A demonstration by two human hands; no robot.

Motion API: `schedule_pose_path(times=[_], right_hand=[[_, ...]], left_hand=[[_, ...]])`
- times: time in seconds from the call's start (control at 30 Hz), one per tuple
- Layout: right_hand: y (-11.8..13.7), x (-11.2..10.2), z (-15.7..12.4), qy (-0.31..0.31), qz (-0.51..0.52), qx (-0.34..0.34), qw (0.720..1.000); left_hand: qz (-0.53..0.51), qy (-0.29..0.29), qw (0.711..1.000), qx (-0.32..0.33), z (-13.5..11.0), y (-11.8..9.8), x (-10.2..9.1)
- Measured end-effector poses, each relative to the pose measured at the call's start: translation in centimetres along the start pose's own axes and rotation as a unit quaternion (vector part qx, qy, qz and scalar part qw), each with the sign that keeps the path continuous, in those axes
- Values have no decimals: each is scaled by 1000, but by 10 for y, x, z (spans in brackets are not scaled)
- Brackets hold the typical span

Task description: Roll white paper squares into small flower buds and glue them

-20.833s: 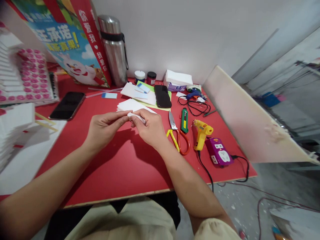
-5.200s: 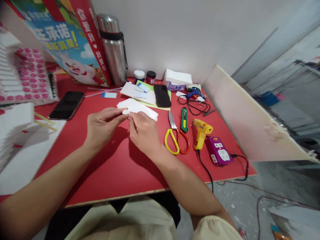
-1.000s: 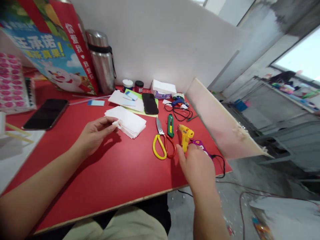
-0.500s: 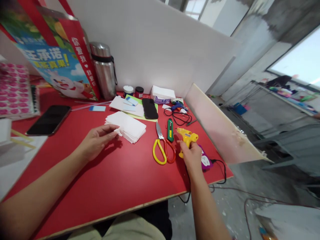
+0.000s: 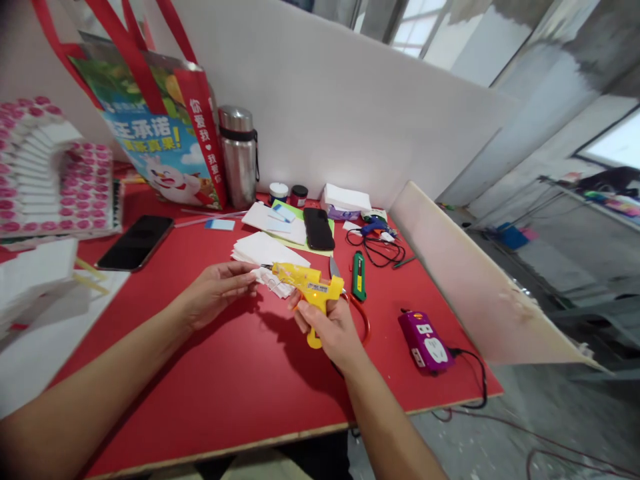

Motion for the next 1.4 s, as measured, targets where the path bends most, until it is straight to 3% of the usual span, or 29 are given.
schedule_pose_path(times=[0.2,0.37,0.97,1.4], right_hand=[[-23,0,-4,8,-55,21,998],[-30,-4,-2,1,-81,31,996],[-23,-1,-4,-31,-149,28,988],[-20,-3,-4,-45,-209,4,977]], left_hand=[[13,-5,1000,28,0,-3,-2],[23,4,1000,11,-1,-3,0],[-14,-29,999,1,-4,-9,6],[-3,-20,1000,-11,-4,-5,5]])
Point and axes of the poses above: each hand's wrist, its own z-axis towards the middle knuckle, its own x-axis out of the palm, y = z × x, the point moved 5 cm from there along z, towards the middle knuckle, and after that the axes turned 7 degrees about x, right-handed, at the moved point
